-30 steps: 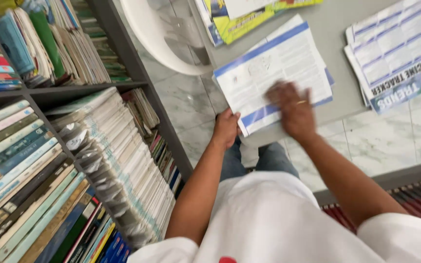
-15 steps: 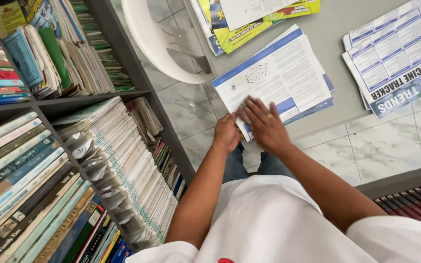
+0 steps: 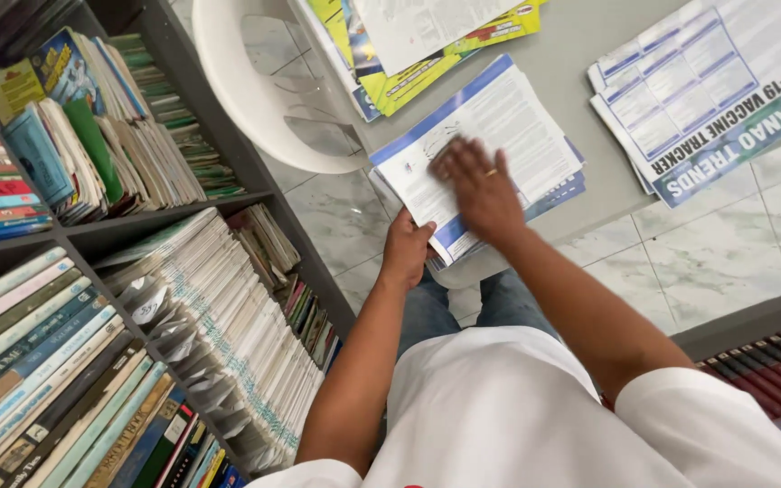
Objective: Wiping individual papers or newspaper sheets with a cloth on a table in an archive room.
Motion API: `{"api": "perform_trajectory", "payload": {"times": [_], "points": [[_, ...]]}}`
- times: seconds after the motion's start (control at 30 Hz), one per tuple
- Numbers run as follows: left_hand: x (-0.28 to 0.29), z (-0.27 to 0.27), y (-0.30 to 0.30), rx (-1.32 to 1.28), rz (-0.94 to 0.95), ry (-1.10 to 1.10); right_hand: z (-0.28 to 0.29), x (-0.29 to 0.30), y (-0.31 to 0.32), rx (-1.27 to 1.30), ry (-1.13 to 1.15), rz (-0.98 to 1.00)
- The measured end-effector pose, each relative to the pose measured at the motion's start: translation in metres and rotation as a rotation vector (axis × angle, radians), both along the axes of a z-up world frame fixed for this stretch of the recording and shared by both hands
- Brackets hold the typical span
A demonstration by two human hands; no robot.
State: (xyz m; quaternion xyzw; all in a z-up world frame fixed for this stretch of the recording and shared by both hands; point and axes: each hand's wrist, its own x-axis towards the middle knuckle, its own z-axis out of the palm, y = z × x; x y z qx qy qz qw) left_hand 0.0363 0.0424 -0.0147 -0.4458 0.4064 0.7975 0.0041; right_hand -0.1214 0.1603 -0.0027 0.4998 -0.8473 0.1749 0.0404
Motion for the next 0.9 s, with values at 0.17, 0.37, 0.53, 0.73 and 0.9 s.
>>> {"api": "perform_trajectory", "payload": {"times": [0.17,0.37,0.53,0.73,0.9], "points": [[-0.015,0.087,0.006,-0.284,-0.210,0.140,0.001,-0.013,0.024,0.036,-0.035,-0.154],[-0.037,0.181,0.022,-1.099,-0.491,0.454,0.043,-0.096,0.090,-0.595,-0.889,-0.390],[-0.079,0.205,0.038,-1.507,-0.741,0.567,0.184,-0.137,0.151,-1.007,-1.368,-0.785],[-0.148,0.144,0.071,-1.682,-0.820,0.578,0.178,-0.160,0.234,-0.930,-1.272,-0.642],[-0.221,0.105,0.077,-1.004,-0.627,0.365,0.136,-0.183,0.285,-1.090,-1.140,-0.613]]}}
